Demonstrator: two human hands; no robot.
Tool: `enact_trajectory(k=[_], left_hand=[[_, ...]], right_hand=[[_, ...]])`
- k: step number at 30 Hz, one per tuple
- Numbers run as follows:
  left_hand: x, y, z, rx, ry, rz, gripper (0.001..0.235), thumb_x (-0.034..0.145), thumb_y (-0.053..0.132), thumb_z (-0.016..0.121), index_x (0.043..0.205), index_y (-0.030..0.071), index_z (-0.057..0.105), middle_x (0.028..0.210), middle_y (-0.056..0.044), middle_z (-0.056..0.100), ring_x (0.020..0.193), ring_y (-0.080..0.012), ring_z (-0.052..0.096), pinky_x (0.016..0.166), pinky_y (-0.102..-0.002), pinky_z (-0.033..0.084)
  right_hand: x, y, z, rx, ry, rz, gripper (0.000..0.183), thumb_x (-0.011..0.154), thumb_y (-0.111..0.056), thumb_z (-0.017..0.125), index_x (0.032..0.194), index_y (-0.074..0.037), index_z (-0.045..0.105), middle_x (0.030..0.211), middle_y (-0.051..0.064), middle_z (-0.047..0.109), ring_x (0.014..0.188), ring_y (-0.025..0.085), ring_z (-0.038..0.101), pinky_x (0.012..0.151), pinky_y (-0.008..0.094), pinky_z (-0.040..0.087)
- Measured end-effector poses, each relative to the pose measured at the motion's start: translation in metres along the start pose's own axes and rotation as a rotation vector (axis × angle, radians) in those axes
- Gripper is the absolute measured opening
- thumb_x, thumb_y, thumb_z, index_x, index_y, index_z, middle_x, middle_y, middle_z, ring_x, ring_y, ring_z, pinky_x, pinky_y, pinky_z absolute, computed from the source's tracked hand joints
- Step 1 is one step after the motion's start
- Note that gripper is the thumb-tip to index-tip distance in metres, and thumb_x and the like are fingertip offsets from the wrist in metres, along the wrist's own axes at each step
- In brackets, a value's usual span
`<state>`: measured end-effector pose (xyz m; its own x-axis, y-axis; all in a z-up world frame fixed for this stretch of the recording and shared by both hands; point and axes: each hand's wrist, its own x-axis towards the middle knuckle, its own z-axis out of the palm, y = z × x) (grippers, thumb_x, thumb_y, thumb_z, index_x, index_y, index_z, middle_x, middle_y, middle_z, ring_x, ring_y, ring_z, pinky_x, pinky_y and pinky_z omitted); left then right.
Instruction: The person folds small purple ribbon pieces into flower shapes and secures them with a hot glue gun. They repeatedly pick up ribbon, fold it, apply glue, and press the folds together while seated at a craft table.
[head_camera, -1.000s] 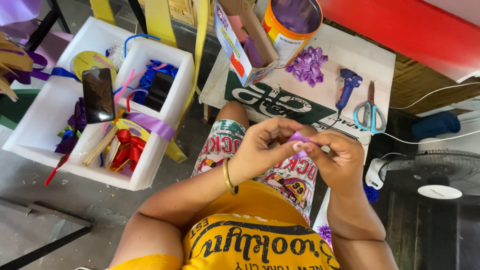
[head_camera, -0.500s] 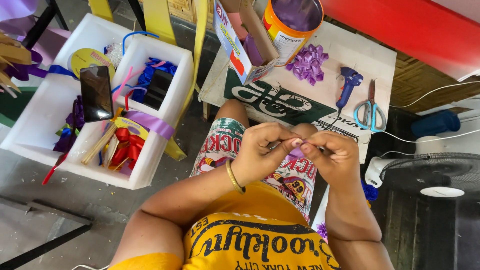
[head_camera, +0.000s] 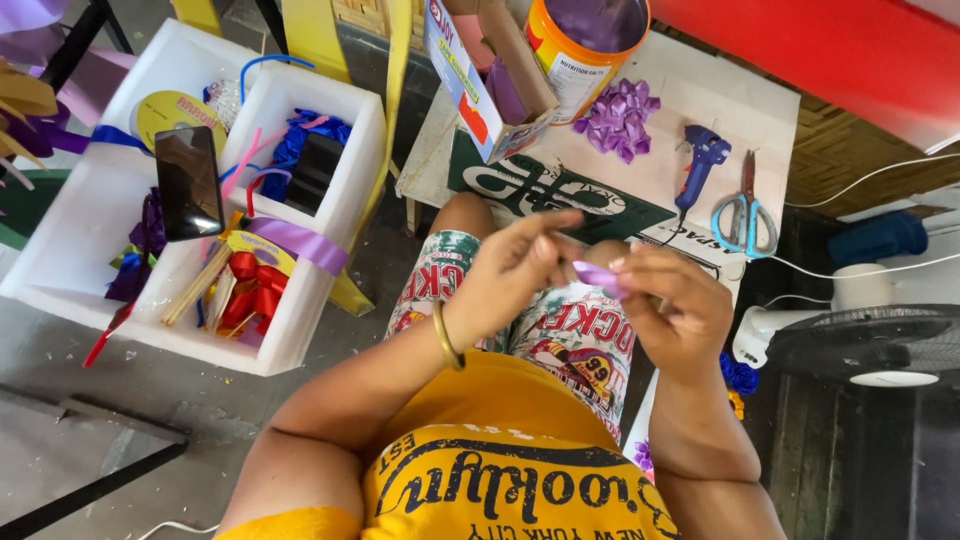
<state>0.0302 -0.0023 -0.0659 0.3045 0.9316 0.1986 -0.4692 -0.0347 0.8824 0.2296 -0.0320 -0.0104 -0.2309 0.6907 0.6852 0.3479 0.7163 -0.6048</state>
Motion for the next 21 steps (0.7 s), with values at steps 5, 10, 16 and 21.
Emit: enact_trajectory(k=[5, 10, 16, 21], left_hand=[[-0.004, 0.007, 0.005, -0.271, -0.058, -0.333, 0.027, 0.098, 0.025, 0.069, 0.100, -0.002, 0.067, 0.084, -0.010, 0.071, 0.057, -0.0151, 0.071, 0.049, -0.021, 0.057], [0.005, 0.004, -0.005, -0.247, 0.051, -0.238, 0.015, 0.092, 0.008, 0.073, 0.096, -0.005, 0.067, 0.079, -0.014, 0.070, 0.068, -0.0243, 0.077, 0.060, -0.028, 0.064], [0.009, 0.015, -0.008, -0.214, 0.028, -0.298, 0.021, 0.096, 0.028, 0.069, 0.095, 0.008, 0.066, 0.088, -0.013, 0.076, 0.089, -0.0194, 0.078, 0.079, -0.030, 0.067], [0.010, 0.014, -0.008, -0.141, 0.019, -0.298, 0.024, 0.098, 0.028, 0.066, 0.098, 0.004, 0.073, 0.084, -0.015, 0.077, 0.085, -0.0201, 0.079, 0.075, -0.029, 0.067]], right_hand=[[-0.008, 0.034, -0.003, -0.087, -0.101, -0.129, 0.007, 0.096, -0.019, 0.073, 0.099, -0.015, 0.078, 0.121, 0.019, 0.071, 0.123, 0.040, 0.063, 0.117, 0.057, 0.040], [-0.019, 0.093, -0.041, -0.319, -0.129, 0.014, 0.011, 0.095, -0.009, 0.074, 0.106, -0.014, 0.074, 0.137, 0.020, 0.066, 0.127, 0.046, 0.061, 0.110, 0.059, 0.046], [-0.051, 0.291, -0.109, -0.501, 0.525, 0.346, 0.020, 0.101, -0.021, 0.084, 0.103, -0.002, 0.078, 0.092, 0.006, 0.073, 0.081, 0.015, 0.062, 0.074, 0.029, 0.050], [-0.059, 0.398, -0.099, -0.828, 0.241, 0.856, 0.110, 0.084, -0.061, 0.090, 0.153, 0.002, 0.033, 0.122, 0.011, 0.077, 0.125, 0.022, 0.067, 0.102, 0.032, 0.050]])
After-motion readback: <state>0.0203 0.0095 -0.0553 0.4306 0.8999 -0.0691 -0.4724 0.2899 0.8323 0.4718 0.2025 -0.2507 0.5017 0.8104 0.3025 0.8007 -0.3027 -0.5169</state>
